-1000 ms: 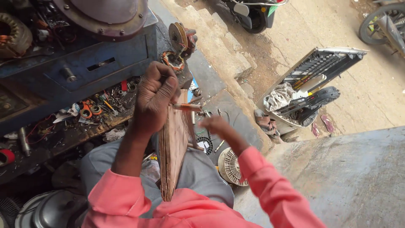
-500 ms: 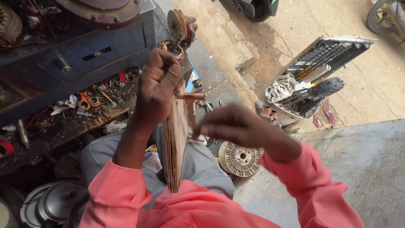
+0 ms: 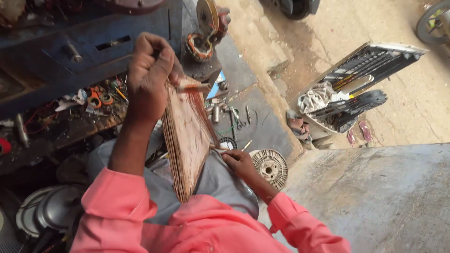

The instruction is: The recorder is manually winding copper wire around a wooden form to create a coil for an electric motor.

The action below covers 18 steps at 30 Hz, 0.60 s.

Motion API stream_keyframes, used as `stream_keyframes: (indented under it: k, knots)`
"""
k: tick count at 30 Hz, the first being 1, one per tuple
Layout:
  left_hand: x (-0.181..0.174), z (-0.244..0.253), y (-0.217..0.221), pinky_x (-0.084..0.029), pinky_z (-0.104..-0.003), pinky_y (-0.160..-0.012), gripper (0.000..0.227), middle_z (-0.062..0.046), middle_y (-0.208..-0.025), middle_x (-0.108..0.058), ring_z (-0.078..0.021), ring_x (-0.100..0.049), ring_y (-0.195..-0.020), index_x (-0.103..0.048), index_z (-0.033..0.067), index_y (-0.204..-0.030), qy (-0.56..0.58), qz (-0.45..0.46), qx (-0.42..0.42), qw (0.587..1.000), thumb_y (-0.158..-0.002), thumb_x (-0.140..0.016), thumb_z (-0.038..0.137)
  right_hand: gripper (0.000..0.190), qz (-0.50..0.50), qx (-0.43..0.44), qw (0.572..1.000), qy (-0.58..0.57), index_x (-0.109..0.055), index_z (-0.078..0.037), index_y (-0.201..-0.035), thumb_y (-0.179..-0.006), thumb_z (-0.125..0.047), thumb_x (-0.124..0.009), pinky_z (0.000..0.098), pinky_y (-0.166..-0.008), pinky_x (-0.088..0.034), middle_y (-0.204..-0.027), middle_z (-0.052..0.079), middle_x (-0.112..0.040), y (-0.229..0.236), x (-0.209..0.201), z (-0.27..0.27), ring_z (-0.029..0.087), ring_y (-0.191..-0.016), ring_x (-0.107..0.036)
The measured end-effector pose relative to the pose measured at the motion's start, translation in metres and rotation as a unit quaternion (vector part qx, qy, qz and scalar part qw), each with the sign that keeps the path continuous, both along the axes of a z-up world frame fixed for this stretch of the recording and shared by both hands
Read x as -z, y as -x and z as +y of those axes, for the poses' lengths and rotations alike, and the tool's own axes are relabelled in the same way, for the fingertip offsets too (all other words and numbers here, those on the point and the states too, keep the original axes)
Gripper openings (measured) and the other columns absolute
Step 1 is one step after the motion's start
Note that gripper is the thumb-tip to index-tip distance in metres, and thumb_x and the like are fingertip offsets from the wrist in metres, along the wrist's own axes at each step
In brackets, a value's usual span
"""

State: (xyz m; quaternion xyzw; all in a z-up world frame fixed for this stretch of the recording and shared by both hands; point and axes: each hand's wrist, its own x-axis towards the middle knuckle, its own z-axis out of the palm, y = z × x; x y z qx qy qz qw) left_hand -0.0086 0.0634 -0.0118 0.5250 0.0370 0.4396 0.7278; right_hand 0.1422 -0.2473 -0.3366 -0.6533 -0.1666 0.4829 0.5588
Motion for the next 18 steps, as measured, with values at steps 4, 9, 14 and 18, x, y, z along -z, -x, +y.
stream_keyframes:
  k: [4, 9, 14, 18]
  knots:
    - [-0.007, -0.014, -0.015, -0.043, -0.023, -0.069, 0.004, 0.000, -0.082, -0.051, -0.0073, -0.049, -0.071, -0.049, 0.0090, -0.116, -0.023, 0.001, 0.017, 1.000, -0.117, -0.052, 0.012, 0.022, -0.276, -0.360, 0.891, -0.013, -0.078, -0.005, -0.111, -0.095, -0.020, -0.072, 0.0305, -0.069, -0.055, -0.088, 0.010, -0.077, 0.002, -0.215, 0.033, 0.014, -0.077, -0.070]
    - [-0.028, -0.045, -0.030, -0.041, -0.019, -0.065, 0.004, 0.001, -0.084, -0.052, -0.0034, -0.046, -0.070, -0.047, 0.0091, -0.115, -0.086, 0.042, 0.059, 0.994, -0.117, -0.049, 0.012, 0.016, -0.271, -0.414, 0.857, -0.144, -0.075, -0.003, -0.108, -0.100, -0.016, -0.069, 0.0279, -0.065, -0.053, -0.087, 0.007, -0.074, -0.012, -0.432, 0.082, 0.012, -0.076, -0.068]
    - [-0.031, -0.054, -0.030, -0.041, -0.021, -0.067, 0.004, 0.003, -0.087, -0.051, -0.0040, -0.046, -0.073, -0.047, 0.0085, -0.114, -0.067, 0.060, 0.087, 0.992, -0.115, -0.049, 0.012, 0.014, -0.363, -0.255, 0.878, -0.179, -0.075, -0.002, -0.104, -0.099, -0.014, -0.072, 0.0278, -0.064, -0.049, -0.085, 0.004, -0.070, -0.087, -0.340, 0.150, 0.010, -0.073, -0.063]
    - [-0.020, -0.035, -0.018, -0.042, -0.021, -0.068, 0.009, 0.001, -0.084, -0.051, -0.0052, -0.048, -0.072, -0.048, 0.0067, -0.112, -0.069, 0.027, 0.060, 0.995, -0.119, -0.051, 0.011, 0.023, -0.032, -0.114, 0.984, 0.137, -0.067, -0.005, -0.086, -0.095, -0.024, -0.076, 0.0311, -0.051, -0.036, -0.065, -0.003, -0.047, -0.106, -0.096, 0.123, 0.011, -0.056, -0.043]
